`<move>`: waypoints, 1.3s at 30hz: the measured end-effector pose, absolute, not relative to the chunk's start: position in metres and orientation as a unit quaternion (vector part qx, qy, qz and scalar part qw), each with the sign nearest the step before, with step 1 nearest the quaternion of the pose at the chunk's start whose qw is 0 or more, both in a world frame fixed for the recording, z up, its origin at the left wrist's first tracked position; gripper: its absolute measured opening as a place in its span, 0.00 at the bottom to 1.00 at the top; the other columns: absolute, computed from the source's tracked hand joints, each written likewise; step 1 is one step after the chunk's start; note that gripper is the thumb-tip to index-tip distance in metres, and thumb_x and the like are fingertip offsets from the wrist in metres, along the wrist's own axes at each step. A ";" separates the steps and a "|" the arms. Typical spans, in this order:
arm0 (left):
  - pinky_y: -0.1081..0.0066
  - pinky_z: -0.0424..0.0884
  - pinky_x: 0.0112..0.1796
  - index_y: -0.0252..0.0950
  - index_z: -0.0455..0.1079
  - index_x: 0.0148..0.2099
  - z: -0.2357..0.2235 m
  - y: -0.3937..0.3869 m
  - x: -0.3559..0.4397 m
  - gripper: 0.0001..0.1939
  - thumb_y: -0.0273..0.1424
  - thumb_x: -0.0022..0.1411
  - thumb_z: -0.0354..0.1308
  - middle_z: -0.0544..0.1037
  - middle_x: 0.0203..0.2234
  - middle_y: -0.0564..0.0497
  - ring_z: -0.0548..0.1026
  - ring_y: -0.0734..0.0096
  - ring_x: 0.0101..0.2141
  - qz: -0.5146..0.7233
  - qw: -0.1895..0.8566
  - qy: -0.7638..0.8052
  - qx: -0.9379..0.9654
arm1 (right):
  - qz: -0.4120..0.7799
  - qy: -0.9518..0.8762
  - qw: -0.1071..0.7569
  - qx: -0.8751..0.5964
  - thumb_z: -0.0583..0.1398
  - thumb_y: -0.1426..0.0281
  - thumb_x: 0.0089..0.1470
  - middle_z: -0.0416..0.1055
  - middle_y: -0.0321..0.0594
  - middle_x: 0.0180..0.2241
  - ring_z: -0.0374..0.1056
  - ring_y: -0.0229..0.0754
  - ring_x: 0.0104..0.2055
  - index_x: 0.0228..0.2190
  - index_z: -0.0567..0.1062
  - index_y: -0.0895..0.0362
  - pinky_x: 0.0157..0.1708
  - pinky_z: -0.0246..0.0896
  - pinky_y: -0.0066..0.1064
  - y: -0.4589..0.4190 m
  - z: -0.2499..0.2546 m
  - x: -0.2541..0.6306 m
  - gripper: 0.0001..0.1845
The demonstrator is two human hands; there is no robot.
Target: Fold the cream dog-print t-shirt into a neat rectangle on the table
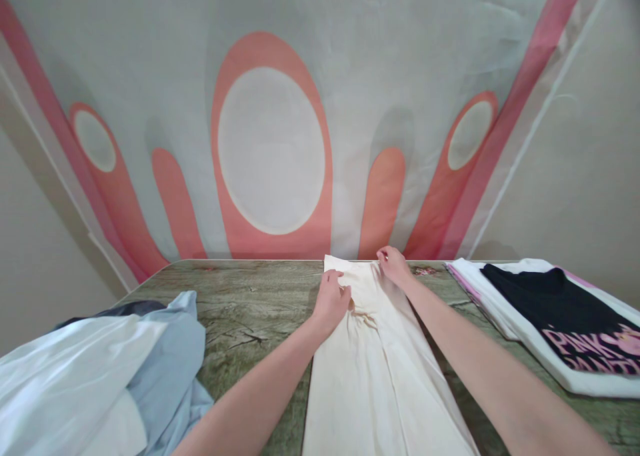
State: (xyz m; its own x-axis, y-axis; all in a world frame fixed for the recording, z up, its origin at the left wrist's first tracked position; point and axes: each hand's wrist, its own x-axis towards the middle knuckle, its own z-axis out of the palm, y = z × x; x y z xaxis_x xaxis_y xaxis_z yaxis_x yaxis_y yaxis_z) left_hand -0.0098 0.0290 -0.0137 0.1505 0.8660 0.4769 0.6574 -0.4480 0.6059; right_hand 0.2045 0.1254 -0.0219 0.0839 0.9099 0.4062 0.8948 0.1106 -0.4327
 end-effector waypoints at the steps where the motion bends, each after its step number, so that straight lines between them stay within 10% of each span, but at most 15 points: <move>1: 0.65 0.60 0.50 0.33 0.61 0.47 -0.014 0.031 -0.011 0.15 0.26 0.56 0.51 0.63 0.46 0.42 0.64 0.66 0.49 0.412 0.141 0.511 0.741 | 0.010 -0.673 0.316 -0.668 0.49 0.72 0.56 0.71 0.44 0.36 0.65 0.40 0.40 0.37 0.72 0.60 0.40 0.57 0.28 0.125 -0.022 0.211 0.12; 32: 0.58 0.49 0.55 0.36 0.59 0.57 -0.004 0.008 -0.007 0.23 0.41 0.62 0.43 0.59 0.57 0.44 0.52 0.57 0.58 0.167 -0.008 0.459 0.872 | 0.024 -0.692 0.219 -0.687 0.55 0.73 0.52 0.71 0.45 0.29 0.66 0.42 0.35 0.26 0.75 0.62 0.38 0.57 0.29 0.139 -0.023 0.245 0.09; 39: 0.60 0.51 0.54 0.34 0.57 0.57 0.003 0.008 -0.008 0.27 0.44 0.60 0.47 0.62 0.55 0.42 0.55 0.57 0.57 0.192 0.014 0.461 0.867 | -0.031 -0.679 0.241 -0.692 0.52 0.72 0.53 0.68 0.54 0.43 0.63 0.48 0.47 0.44 0.69 0.64 0.46 0.55 0.35 0.111 -0.014 0.225 0.17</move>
